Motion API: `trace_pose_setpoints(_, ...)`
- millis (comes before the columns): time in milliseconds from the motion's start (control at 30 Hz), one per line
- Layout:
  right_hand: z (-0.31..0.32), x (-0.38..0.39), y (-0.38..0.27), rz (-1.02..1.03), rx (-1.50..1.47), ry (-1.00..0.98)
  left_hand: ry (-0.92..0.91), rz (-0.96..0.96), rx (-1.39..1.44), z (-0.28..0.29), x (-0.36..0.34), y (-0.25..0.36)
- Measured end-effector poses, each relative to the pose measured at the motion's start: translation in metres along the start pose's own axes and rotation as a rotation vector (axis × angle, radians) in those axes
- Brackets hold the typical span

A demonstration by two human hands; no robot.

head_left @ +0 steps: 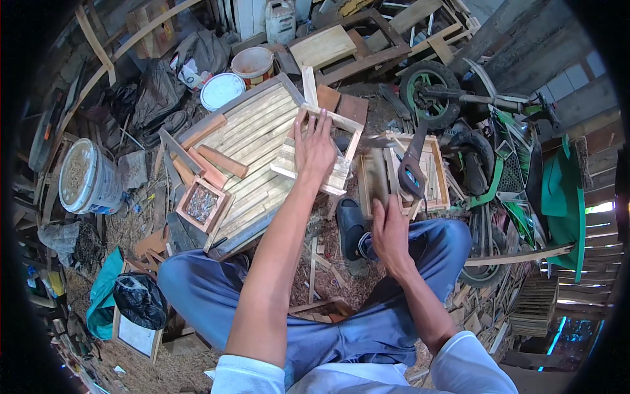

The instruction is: The person assembles a wooden frame by fitting small slats into place and hammering them, then positions a larger wooden piece and hammers it onto the frame.

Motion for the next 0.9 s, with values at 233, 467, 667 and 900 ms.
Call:
trace_pose_setpoints(233, -0.010, 0.001, 0.018, 0.074, 0.175, -0.166, -0.024, 0.012, 0.001, -0.001, -0.003, 0.002)
trace_pose_setpoints(467, -0.013, -0.001, 0.021, -0.025, 0.178, -0.151, -0.027, 0.009, 0.003, 0.002, -0.001, 0.005)
trace_pose_setpoints(667, 0.002, 0.000, -0.008, -0.041, -0.019, 0.016, 0.033, -0.018, -0.001, 0.003, 0.001, 0.003)
trace_pose_setpoints(900, -0.007, 0.000, 0.010, -0.027, 0.137, -0.149, -0.014, 0.000, 0.012, -0.002, 0.005, 0.000)
Point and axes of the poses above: each hand's wrist, its own x-axis away from the middle knuckle, its own z-axis out of the back of the hand, y = z × x, the point moved 2 cm from there along -x, towards the middle knuckle, and after that the axes turned 6 degrees about y, right-handed, at the moved point
